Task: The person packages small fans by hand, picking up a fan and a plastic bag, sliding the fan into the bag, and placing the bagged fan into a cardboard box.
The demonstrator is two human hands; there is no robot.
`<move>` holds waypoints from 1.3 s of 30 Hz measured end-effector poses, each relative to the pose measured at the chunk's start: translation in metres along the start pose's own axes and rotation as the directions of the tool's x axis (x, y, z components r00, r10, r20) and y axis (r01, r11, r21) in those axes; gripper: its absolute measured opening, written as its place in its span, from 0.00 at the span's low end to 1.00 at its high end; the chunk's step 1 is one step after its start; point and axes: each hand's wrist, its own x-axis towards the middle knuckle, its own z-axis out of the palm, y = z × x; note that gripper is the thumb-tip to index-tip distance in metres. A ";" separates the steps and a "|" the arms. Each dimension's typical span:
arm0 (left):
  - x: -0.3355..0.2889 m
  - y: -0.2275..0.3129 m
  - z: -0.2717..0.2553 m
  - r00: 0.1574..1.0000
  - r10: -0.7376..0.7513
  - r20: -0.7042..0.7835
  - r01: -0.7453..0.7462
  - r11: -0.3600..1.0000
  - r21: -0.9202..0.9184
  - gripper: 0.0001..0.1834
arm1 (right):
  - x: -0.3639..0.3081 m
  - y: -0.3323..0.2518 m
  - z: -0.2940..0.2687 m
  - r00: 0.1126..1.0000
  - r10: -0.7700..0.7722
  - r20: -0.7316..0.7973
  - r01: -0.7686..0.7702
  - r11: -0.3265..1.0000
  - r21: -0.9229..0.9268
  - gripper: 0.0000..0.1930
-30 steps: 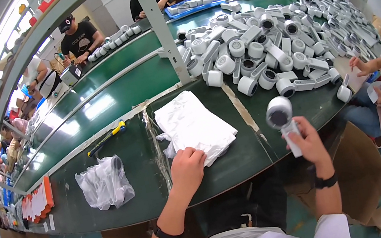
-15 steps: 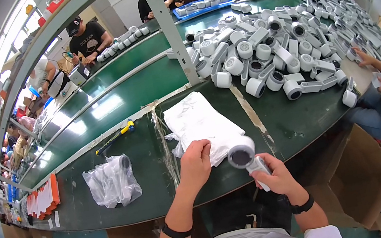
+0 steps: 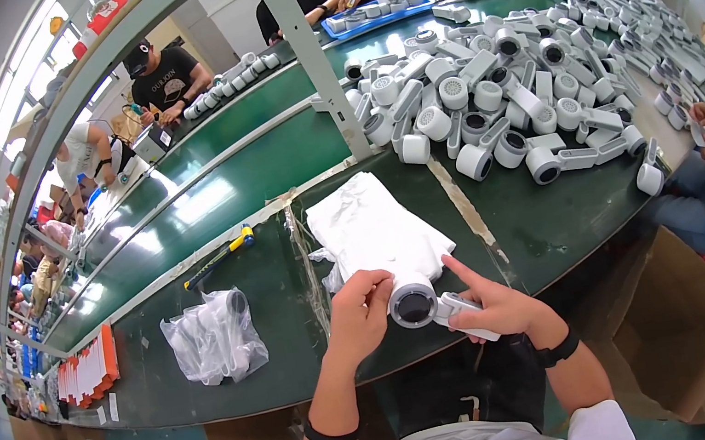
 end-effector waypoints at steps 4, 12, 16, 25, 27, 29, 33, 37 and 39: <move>-0.005 0.006 -0.008 1.000 -0.015 0.024 0.015 1.000 -0.007 0.04 | 0.006 0.002 -0.002 0.998 -0.022 0.057 0.016 0.995 0.102 0.42; -0.008 0.021 -0.006 0.988 0.149 -0.028 -0.143 0.978 0.150 0.04 | 0.001 -0.002 0.015 0.986 -0.064 -0.151 0.041 0.988 -0.149 0.36; -0.010 0.025 0.001 0.938 0.347 -0.004 -0.332 0.903 0.274 0.06 | 0.003 0.004 0.025 0.944 -0.181 -0.276 0.121 0.968 -0.222 0.36; -0.022 0.021 0.014 0.950 0.301 0.087 -0.299 0.954 -0.032 0.06 | 0.014 0.006 0.026 0.954 -0.056 -0.295 0.068 0.997 0.033 0.28; -0.034 0.020 0.023 0.959 0.255 0.123 -0.241 0.963 -0.116 0.05 | 0.016 0.007 0.031 0.946 -0.065 -0.318 0.099 0.991 0.094 0.26; -0.042 0.021 0.032 0.952 0.234 0.198 -0.189 0.956 -0.223 0.04 | 0.015 0.005 0.037 0.916 -0.040 -0.399 0.124 0.975 0.186 0.27; -0.048 0.017 0.040 0.941 0.211 0.264 -0.136 0.952 -0.275 0.04 | 0.034 0.033 0.039 0.807 -0.224 -0.546 0.277 0.961 0.015 0.32; -0.048 0.019 0.043 0.937 0.175 0.301 -0.093 0.959 -0.268 0.03 | 0.038 0.029 0.043 0.669 -0.407 -0.621 0.453 0.886 -0.093 0.33; -0.046 0.019 0.042 0.944 0.223 0.242 -0.159 0.953 -0.258 0.08 | 0.038 0.025 0.043 0.681 -0.430 -0.592 0.502 0.863 -0.050 0.32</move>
